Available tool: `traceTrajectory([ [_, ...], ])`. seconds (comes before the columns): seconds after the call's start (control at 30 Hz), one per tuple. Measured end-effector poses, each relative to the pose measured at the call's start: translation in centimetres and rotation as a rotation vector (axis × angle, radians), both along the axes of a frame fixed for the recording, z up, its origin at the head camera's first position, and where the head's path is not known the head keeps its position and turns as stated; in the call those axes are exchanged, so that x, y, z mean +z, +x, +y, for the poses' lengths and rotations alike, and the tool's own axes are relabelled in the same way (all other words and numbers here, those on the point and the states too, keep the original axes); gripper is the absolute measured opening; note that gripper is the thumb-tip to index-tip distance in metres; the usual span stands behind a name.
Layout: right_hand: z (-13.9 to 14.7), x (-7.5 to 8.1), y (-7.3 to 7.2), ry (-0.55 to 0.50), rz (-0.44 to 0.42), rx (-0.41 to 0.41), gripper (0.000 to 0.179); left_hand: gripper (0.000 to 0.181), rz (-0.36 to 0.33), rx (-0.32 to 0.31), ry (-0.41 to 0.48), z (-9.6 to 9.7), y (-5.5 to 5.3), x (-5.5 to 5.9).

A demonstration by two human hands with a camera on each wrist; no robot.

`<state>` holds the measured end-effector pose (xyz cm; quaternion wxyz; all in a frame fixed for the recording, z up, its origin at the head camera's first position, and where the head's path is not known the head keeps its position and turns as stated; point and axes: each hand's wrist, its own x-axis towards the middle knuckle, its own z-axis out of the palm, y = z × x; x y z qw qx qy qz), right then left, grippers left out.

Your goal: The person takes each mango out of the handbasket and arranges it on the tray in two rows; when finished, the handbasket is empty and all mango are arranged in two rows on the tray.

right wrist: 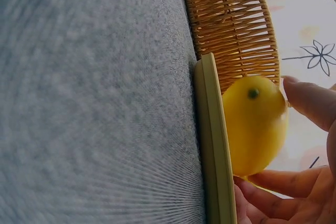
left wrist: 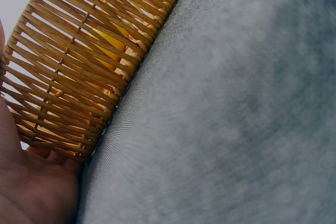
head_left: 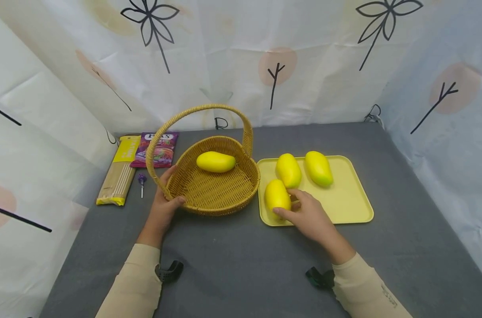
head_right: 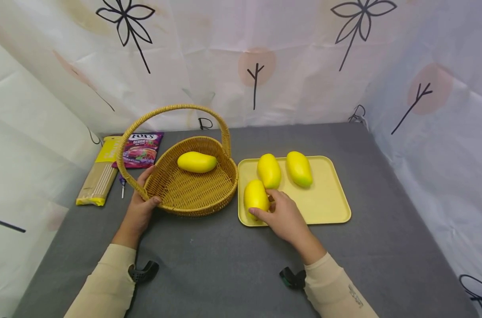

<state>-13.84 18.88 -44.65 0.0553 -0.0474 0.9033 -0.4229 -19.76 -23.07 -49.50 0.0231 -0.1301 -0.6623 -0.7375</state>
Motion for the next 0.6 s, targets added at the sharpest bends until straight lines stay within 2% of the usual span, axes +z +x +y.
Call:
traceTrajectory([
  [0.27, -0.1, 0.2, 0.2, -0.014, -0.043, -0.018, 0.08, 0.075, 0.004, -0.006, 0.011, 0.0, 0.0, 0.0],
  [0.47, -0.8, 0.0, 0.3, -0.045, -0.063, -0.028, 0.093, 0.075, 0.001, 0.003, 0.009, 0.1, 0.0, 0.0],
  [0.6, -1.1, -0.2, 0.3, -0.008, -0.055, -0.03, 0.088, 0.075, 0.007, -0.003, 0.013, 0.1, 0.0, 0.0],
])
